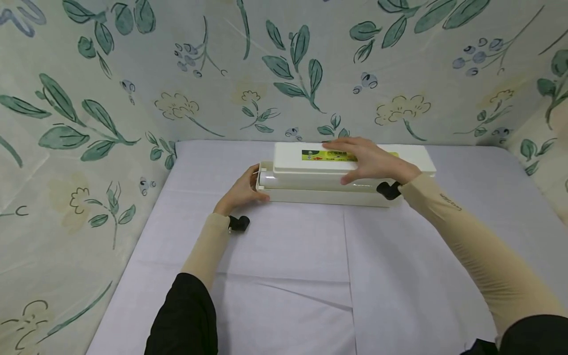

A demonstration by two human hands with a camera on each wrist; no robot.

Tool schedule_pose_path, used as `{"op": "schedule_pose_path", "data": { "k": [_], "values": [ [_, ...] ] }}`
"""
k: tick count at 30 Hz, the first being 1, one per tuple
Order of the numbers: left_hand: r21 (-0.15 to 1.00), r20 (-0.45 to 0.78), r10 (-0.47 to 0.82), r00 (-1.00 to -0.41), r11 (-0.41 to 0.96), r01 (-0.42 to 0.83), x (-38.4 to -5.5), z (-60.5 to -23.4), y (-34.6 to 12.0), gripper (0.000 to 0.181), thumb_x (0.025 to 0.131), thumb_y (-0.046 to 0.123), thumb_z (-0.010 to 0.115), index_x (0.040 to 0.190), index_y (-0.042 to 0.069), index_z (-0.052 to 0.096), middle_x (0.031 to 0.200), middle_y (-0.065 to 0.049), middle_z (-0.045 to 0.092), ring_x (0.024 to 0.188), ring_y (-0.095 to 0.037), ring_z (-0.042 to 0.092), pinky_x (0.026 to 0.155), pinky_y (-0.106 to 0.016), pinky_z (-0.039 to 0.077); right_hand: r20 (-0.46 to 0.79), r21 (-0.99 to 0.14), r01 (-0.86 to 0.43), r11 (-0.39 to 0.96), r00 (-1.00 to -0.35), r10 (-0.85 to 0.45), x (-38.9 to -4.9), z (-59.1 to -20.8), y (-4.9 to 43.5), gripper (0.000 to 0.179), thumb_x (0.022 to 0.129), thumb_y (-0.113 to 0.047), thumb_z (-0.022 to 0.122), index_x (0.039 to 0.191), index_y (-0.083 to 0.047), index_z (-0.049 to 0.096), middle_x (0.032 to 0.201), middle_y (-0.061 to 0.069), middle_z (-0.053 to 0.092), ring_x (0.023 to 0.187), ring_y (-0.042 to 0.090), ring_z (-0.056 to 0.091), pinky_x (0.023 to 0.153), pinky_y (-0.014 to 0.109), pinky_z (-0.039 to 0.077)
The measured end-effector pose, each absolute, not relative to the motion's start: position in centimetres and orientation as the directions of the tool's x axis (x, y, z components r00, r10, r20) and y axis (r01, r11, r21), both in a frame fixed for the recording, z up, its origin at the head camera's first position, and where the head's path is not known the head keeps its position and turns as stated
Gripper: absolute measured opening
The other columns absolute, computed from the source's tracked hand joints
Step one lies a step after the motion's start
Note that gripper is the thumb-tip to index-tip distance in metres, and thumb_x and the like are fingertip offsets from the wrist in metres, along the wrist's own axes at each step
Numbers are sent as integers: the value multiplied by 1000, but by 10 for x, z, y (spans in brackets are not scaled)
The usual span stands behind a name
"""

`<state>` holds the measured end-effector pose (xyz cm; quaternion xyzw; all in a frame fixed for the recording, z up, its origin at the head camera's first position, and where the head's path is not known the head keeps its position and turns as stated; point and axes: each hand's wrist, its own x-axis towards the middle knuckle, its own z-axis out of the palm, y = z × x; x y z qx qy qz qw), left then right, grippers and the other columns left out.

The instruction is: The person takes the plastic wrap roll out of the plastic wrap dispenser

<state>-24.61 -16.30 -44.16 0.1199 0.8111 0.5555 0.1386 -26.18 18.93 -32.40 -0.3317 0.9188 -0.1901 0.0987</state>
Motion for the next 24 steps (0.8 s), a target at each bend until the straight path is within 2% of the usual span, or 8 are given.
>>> {"op": "schedule_pose_path", "data": {
  "k": [2, 9, 14, 20, 24],
  "values": [
    [936, -90, 350, -932, 349, 40, -246, -442, -163, 105, 70, 8, 85, 151, 8, 18, 152, -11, 29, 138, -28, 29, 111, -41, 24, -58, -410, -566, 715, -766, -640, -261, -324, 192, 94, 70, -28, 85, 150, -25, 35, 152, 13, 28, 138, 40, 21, 104, 66, 17],
    [928, -126, 364, -923, 371, 19, -228, -408, -157, 100, 73, 1, 81, 150, 1, 17, 152, -17, 27, 139, -31, 27, 112, -44, 21, -63, -401, -554, 730, -778, -625, -259, -325, 201, 95, 71, -27, 85, 150, -23, 34, 151, 16, 30, 136, 41, 23, 104, 66, 18],
    [926, -129, 359, -925, 378, 18, -231, -413, -157, 100, 73, 0, 80, 150, 2, 16, 152, -17, 26, 139, -32, 26, 112, -45, 21, -64, -394, -543, 741, -788, -612, -259, -327, 208, 97, 70, -25, 86, 150, -23, 33, 151, 16, 30, 136, 41, 24, 103, 66, 19],
    [930, -119, 349, -930, 366, 18, -245, -438, -162, 107, 70, 7, 85, 152, 9, 16, 154, -12, 25, 141, -28, 24, 113, -45, 17, -56, -394, -542, 743, -792, -608, -259, -329, 214, 96, 70, -24, 86, 150, -22, 33, 150, 16, 30, 135, 41, 25, 103, 66, 20],
    [931, -104, 341, -934, 365, 29, -245, -441, -162, 106, 70, 8, 86, 151, 10, 18, 153, -10, 27, 140, -26, 25, 113, -43, 18, -46, -395, -537, 745, -799, -600, -257, -328, 219, 95, 69, -23, 86, 149, -20, 35, 150, 15, 31, 134, 41, 26, 103, 65, 20]
  ]
}}
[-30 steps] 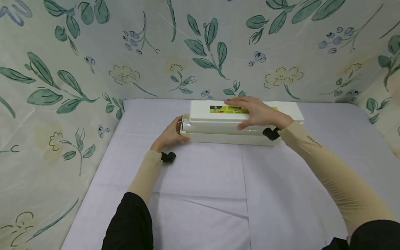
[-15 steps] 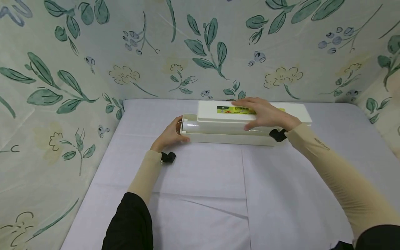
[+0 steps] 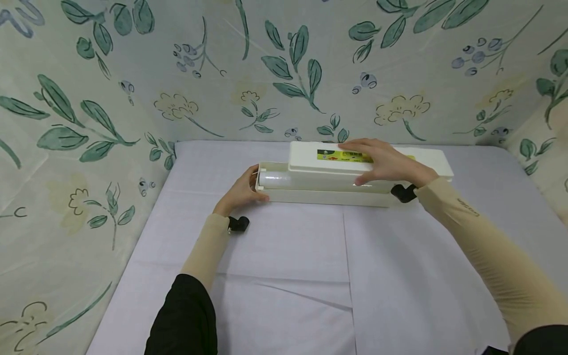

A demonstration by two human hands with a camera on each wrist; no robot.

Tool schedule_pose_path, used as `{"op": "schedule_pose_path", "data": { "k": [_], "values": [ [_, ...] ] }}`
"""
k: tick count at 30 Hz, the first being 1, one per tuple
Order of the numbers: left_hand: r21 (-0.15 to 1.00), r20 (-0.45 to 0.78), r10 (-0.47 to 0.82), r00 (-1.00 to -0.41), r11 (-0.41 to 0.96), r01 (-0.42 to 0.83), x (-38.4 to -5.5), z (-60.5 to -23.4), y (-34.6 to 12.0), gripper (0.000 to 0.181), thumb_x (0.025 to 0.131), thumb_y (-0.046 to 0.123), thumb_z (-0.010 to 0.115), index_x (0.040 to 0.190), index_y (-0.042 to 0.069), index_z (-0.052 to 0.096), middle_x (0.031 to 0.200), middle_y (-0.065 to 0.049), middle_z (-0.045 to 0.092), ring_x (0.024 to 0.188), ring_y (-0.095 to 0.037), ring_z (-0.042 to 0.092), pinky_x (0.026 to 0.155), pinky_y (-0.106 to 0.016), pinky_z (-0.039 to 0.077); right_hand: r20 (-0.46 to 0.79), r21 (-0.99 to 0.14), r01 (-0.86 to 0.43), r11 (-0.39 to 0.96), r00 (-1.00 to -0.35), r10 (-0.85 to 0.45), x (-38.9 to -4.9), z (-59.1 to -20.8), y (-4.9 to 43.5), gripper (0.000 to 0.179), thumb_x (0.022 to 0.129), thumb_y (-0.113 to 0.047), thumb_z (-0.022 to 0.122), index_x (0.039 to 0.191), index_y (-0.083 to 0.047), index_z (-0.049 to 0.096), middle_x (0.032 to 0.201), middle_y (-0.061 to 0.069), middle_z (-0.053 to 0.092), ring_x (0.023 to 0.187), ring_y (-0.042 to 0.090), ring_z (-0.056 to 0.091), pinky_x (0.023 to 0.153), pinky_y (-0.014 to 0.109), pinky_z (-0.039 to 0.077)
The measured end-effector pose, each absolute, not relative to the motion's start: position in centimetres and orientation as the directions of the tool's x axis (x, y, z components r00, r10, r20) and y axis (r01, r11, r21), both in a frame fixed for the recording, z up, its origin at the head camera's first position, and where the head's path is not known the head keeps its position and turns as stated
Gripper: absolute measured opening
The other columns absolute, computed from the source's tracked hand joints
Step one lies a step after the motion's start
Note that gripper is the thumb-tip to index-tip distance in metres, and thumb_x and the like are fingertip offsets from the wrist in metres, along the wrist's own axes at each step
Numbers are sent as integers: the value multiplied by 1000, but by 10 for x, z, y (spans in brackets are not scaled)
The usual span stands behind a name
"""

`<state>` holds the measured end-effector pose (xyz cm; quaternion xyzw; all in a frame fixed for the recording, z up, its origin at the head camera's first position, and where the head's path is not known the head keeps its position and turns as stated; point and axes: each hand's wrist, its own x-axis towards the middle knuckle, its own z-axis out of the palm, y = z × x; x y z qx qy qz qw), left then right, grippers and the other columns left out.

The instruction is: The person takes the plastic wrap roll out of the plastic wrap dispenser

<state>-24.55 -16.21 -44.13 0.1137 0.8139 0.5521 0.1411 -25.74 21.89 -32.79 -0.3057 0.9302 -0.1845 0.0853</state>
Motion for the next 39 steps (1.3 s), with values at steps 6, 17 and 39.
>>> {"op": "schedule_pose_path", "data": {
  "k": [6, 17, 39],
  "values": [
    [927, -93, 335, -938, 374, 41, -245, -442, -162, 105, 69, 8, 86, 151, 9, 19, 152, -10, 29, 139, -26, 27, 112, -43, 20, -55, -389, -516, 763, -814, -579, -256, -327, 228, 95, 70, -24, 86, 150, -21, 34, 151, 15, 30, 134, 41, 26, 103, 65, 20],
    [923, -109, 335, -936, 383, 29, -247, -443, -163, 106, 69, 11, 87, 151, 10, 19, 152, -11, 30, 139, -26, 28, 113, -46, 17, -51, -396, -504, 767, -822, -567, -253, -327, 242, 96, 69, -22, 86, 150, -21, 34, 150, 17, 31, 133, 43, 26, 101, 67, 21],
    [932, -128, 363, -923, 361, 13, -229, -410, -158, 101, 73, 2, 81, 151, 4, 17, 152, -16, 28, 140, -30, 26, 112, -44, 21, -71, -392, -439, 808, -862, -502, -244, -323, 273, 96, 70, -28, 86, 150, -19, 33, 150, 19, 29, 133, 45, 25, 99, 69, 20]
  ]
}}
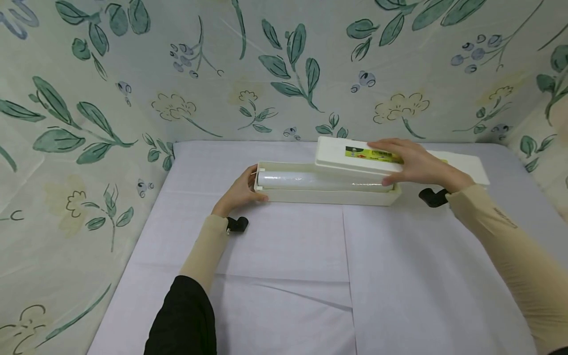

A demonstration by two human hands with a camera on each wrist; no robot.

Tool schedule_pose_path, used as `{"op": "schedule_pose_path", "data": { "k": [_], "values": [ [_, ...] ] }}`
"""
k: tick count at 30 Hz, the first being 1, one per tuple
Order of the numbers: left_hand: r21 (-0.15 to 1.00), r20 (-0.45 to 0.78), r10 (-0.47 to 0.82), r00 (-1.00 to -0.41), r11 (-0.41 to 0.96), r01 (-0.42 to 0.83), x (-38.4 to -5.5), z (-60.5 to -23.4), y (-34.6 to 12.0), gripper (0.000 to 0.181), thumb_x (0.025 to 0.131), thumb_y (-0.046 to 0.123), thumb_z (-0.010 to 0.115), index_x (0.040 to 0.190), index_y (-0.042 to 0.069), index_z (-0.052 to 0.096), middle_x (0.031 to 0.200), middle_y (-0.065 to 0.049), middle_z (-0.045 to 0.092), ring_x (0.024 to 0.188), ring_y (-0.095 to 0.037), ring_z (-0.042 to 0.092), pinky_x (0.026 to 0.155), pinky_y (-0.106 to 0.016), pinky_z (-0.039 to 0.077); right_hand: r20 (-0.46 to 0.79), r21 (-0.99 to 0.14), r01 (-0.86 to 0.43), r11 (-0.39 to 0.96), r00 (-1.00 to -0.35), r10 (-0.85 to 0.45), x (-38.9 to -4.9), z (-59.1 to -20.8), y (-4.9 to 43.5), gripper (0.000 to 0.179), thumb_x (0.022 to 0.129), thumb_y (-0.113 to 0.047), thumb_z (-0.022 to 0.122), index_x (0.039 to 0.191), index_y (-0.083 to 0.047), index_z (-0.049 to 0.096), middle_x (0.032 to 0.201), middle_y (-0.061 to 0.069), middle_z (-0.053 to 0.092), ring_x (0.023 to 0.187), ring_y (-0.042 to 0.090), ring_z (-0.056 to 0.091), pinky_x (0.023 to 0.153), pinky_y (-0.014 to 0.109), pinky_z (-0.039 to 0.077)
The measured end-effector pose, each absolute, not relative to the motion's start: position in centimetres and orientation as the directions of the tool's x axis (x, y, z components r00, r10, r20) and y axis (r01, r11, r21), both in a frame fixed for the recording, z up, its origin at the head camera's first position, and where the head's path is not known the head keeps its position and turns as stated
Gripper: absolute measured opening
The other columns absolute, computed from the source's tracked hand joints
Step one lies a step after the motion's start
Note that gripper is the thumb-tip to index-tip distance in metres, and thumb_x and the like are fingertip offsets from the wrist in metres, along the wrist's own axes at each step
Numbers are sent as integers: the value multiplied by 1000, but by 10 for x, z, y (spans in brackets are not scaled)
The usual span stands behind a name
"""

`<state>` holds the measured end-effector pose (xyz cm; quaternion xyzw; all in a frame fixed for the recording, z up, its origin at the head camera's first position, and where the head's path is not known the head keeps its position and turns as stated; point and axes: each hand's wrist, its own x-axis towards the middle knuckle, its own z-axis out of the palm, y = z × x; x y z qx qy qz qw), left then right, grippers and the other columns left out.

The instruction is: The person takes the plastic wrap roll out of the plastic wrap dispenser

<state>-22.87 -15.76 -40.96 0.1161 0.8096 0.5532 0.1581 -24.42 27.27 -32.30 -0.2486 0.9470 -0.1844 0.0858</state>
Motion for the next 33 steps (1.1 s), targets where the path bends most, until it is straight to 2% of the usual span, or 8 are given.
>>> {"op": "schedule_pose_path", "data": {
  "k": [4, 11, 23, 33],
  "values": [
    [929, -127, 362, -923, 369, 17, -229, -409, -158, 101, 73, 3, 81, 151, 3, 16, 152, -17, 27, 140, -31, 26, 112, -45, 21, -66, -388, -426, 817, -871, -486, -242, -322, 279, 96, 70, -28, 86, 150, -19, 33, 150, 18, 30, 131, 45, 26, 97, 69, 24],
    [926, -100, 345, -933, 375, 39, -247, -443, -164, 106, 70, 12, 86, 152, 11, 18, 152, -10, 29, 139, -26, 27, 112, -44, 21, -54, -396, -425, 814, -874, -483, -240, -323, 290, 96, 69, -27, 86, 150, -19, 34, 148, 19, 32, 130, 45, 27, 96, 69, 24],
    [925, -94, 340, -936, 377, 44, -247, -445, -164, 105, 70, 11, 86, 151, 11, 19, 152, -9, 30, 139, -26, 28, 112, -46, 22, -56, -390, -424, 817, -875, -481, -237, -327, 309, 97, 70, -27, 85, 151, -19, 32, 150, 20, 30, 131, 48, 25, 95, 70, 23],
    [927, -95, 345, -934, 373, 43, -248, -446, -163, 106, 70, 12, 86, 152, 11, 19, 152, -9, 30, 139, -26, 27, 112, -47, 20, -98, -362, -372, 855, -897, -432, -232, -327, 321, 101, 69, -30, 86, 152, -19, 30, 151, 22, 26, 129, 51, 26, 93, 70, 25]
  ]
}}
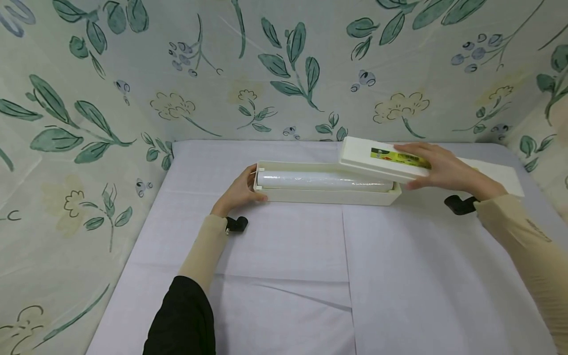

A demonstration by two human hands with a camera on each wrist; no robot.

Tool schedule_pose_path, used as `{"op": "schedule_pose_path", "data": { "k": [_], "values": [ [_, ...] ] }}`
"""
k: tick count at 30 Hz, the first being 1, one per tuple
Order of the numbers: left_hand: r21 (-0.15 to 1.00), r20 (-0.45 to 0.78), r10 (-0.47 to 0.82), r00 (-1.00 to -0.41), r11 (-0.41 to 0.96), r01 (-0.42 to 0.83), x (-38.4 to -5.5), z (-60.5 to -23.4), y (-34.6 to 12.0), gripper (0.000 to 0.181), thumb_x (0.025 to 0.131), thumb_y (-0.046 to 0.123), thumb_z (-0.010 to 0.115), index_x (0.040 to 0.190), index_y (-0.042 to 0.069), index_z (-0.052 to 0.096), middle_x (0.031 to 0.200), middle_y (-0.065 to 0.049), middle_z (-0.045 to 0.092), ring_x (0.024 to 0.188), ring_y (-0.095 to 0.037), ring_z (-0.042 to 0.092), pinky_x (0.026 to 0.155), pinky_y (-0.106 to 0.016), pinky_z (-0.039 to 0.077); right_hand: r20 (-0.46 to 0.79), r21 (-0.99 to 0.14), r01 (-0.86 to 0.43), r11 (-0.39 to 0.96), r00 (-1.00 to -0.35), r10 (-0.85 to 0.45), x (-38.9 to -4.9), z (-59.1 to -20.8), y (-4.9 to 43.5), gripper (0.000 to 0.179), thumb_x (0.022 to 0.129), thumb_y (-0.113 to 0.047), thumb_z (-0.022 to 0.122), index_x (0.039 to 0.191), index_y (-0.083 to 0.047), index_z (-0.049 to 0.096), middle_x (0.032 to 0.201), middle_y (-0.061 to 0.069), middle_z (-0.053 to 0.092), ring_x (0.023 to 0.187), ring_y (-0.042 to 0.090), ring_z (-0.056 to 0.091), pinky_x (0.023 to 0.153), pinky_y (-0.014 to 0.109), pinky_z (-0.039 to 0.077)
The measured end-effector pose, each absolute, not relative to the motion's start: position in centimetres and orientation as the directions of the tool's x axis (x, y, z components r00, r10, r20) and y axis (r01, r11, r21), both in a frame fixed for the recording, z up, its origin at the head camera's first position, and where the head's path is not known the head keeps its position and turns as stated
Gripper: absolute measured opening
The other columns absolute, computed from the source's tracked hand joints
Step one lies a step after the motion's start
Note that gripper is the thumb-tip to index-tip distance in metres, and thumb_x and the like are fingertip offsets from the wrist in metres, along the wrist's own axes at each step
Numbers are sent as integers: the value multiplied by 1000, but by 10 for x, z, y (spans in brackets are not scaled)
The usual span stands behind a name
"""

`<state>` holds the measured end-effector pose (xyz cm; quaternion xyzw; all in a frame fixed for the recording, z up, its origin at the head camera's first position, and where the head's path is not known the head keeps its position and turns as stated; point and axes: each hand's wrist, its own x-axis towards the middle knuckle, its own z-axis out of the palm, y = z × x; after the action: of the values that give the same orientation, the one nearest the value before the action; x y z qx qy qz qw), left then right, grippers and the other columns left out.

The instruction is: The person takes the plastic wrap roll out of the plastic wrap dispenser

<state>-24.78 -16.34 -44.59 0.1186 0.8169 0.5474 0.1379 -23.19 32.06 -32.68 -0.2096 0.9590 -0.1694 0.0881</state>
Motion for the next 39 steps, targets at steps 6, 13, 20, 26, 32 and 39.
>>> {"op": "schedule_pose_path", "data": {
  "k": [6, 13, 20, 26, 32, 39],
  "values": [
    [926, -100, 342, -934, 374, 38, -248, -446, -164, 106, 70, 11, 86, 152, 11, 18, 152, -10, 31, 138, -27, 29, 112, -47, 21, -115, -360, -359, 861, -899, -423, -228, -328, 325, 101, 68, -31, 86, 152, -18, 30, 150, 23, 27, 128, 50, 26, 93, 69, 25],
    [926, -102, 337, -936, 375, 35, -247, -445, -163, 105, 70, 10, 85, 151, 11, 19, 151, -9, 32, 139, -26, 29, 112, -46, 22, -107, -348, -366, 863, -899, -425, -227, -331, 332, 101, 69, -32, 86, 151, -17, 29, 149, 24, 28, 127, 51, 27, 92, 69, 25],
    [930, -98, 339, -936, 367, 36, -248, -447, -163, 105, 70, 10, 85, 151, 11, 20, 151, -9, 32, 139, -26, 29, 112, -47, 22, -121, -355, -336, 872, -909, -399, -224, -332, 339, 101, 70, -35, 85, 152, -17, 29, 149, 26, 27, 126, 51, 27, 89, 68, 27],
    [931, -94, 340, -936, 362, 37, -247, -448, -164, 105, 70, 11, 86, 151, 11, 19, 151, -9, 32, 138, -26, 29, 111, -46, 22, -113, -360, -331, 872, -912, -393, -221, -335, 347, 101, 70, -33, 85, 152, -17, 28, 147, 28, 27, 124, 51, 30, 87, 66, 29],
    [931, -85, 343, -936, 362, 48, -248, -448, -165, 105, 70, 11, 85, 151, 10, 19, 150, -9, 33, 138, -26, 30, 112, -47, 22, -128, -359, -315, 879, -916, -381, -219, -337, 349, 101, 71, -34, 84, 152, -16, 27, 146, 29, 26, 122, 50, 31, 84, 66, 31],
    [928, -90, 338, -937, 370, 44, -248, -449, -164, 105, 70, 11, 86, 151, 12, 20, 151, -8, 32, 138, -24, 29, 112, -45, 21, -148, -346, -277, 897, -928, -343, -215, -337, 354, 103, 71, -36, 84, 153, -16, 24, 147, 30, 24, 124, 53, 27, 85, 71, 29]
  ]
}}
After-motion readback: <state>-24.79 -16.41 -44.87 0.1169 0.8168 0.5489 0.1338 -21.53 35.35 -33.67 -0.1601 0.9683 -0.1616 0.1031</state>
